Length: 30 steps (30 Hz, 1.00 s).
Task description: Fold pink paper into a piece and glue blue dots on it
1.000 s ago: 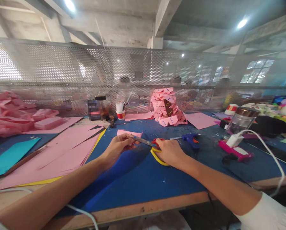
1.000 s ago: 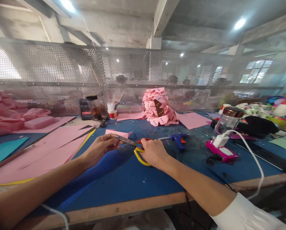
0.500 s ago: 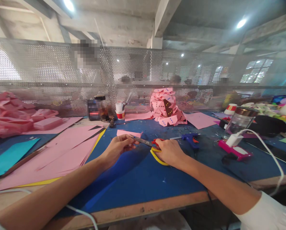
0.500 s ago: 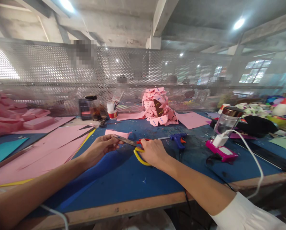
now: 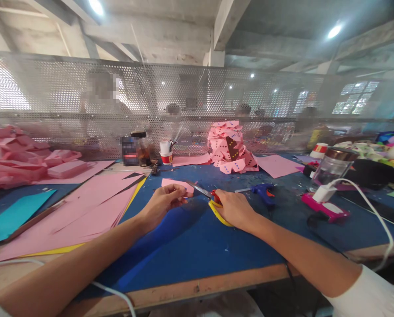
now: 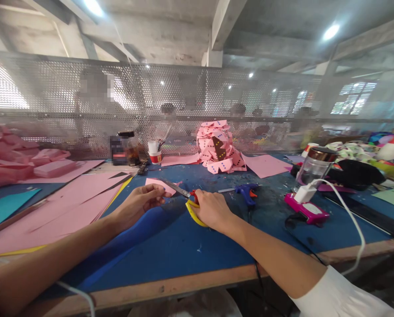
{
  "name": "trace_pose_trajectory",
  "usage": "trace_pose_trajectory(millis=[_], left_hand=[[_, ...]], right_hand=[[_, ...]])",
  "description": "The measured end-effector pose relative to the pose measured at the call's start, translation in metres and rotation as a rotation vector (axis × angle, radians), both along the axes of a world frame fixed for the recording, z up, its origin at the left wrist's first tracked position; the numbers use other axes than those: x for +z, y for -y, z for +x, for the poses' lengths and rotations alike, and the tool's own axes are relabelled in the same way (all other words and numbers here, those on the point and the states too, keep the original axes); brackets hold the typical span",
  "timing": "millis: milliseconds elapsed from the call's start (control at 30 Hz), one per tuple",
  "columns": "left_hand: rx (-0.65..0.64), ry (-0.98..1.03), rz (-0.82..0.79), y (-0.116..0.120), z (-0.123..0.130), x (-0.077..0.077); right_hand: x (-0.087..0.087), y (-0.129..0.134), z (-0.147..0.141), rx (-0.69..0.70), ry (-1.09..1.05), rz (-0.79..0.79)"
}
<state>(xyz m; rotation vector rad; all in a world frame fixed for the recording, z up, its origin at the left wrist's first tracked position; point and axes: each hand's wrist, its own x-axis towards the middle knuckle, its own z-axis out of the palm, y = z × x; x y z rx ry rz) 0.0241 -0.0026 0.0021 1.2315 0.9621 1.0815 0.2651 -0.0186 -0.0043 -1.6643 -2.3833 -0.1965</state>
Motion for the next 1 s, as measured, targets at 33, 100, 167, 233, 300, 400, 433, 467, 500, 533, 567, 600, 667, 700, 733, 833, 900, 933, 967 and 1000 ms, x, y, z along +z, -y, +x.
trace_pose_trajectory(millis=[33,100,167,233,300,400,433,467,500,533,567,600,667,700,733,833,900,933,967,1000], left_hand=[[-0.003,0.002,0.002,0.0002,-0.0001,0.0002],[-0.011,0.012,0.007,0.0008,0.0,0.0006],[-0.017,0.023,0.008,0.0013,0.0002,0.0011],[-0.016,0.029,0.009,0.0016,0.0007,0.0017],[-0.011,0.024,0.013,0.0016,0.0013,0.0022],[0.003,0.028,0.009,0.0013,0.0022,0.0028],[0.005,0.032,0.008,0.0012,0.0024,0.0028],[0.005,0.034,0.009,0.0012,0.0024,0.0027],[0.004,0.035,0.009,0.0012,0.0024,0.0025],[0.001,0.034,0.011,0.0012,0.0022,0.0021],[-0.002,0.03,0.013,0.0012,0.0019,0.0017],[-0.006,0.025,0.017,0.0012,0.0015,0.0013],[-0.009,0.017,0.025,0.0008,0.0004,0.0001],[-0.01,0.012,0.03,0.0004,-0.0003,-0.0006],[-0.011,0.006,0.035,0.0,-0.001,-0.0013],[-0.016,-0.016,0.047,-0.0018,-0.0025,-0.0036],[-0.014,-0.027,0.051,-0.0026,-0.0029,-0.0046],[-0.011,-0.029,0.05,-0.0028,-0.0029,-0.0049],[-0.007,-0.03,0.049,-0.0029,-0.0027,-0.0049],[-0.003,-0.03,0.045,-0.0028,-0.0025,-0.0048]], right_hand=[[-0.0002,0.0002,0.0002,0.005,-0.001,0.004],[-0.0008,0.0008,0.0003,0.01,0.011,0.015],[-0.0012,0.0017,-0.0002,0.011,0.031,0.022],[-0.0015,0.0024,-0.001,0.015,0.047,0.021],[-0.0014,0.0029,-0.0017,0.013,0.064,0.018],[-0.0012,0.0028,-0.0017,0.009,0.091,0.015],[-0.0012,0.0026,-0.0014,0.009,0.097,0.012],[-0.0014,0.0024,-0.0011,0.009,0.099,0.011],[-0.0016,0.0022,-0.0006,0.01,0.098,0.012],[-0.002,0.002,-0.0002,0.014,0.094,0.013],[-0.0024,0.0019,0.0001,0.018,0.088,0.015],[-0.0028,0.0018,0.0004,0.024,0.082,0.017],[-0.0034,0.0019,0.0007,0.03,0.073,0.023],[-0.0035,0.002,0.0007,0.027,0.073,0.025],[-0.0034,0.0021,0.0006,0.021,0.076,0.026],[-0.0024,0.0024,0.0001,0.002,0.098,0.02],[-0.0019,0.0022,-0.0001,-0.003,0.114,0.014],[-0.0018,0.002,-0.0002,-0.004,0.12,0.015],[-0.0019,0.0016,-0.0002,-0.005,0.123,0.02],[-0.002,0.0013,-0.0003,-0.007,0.123,0.028]])
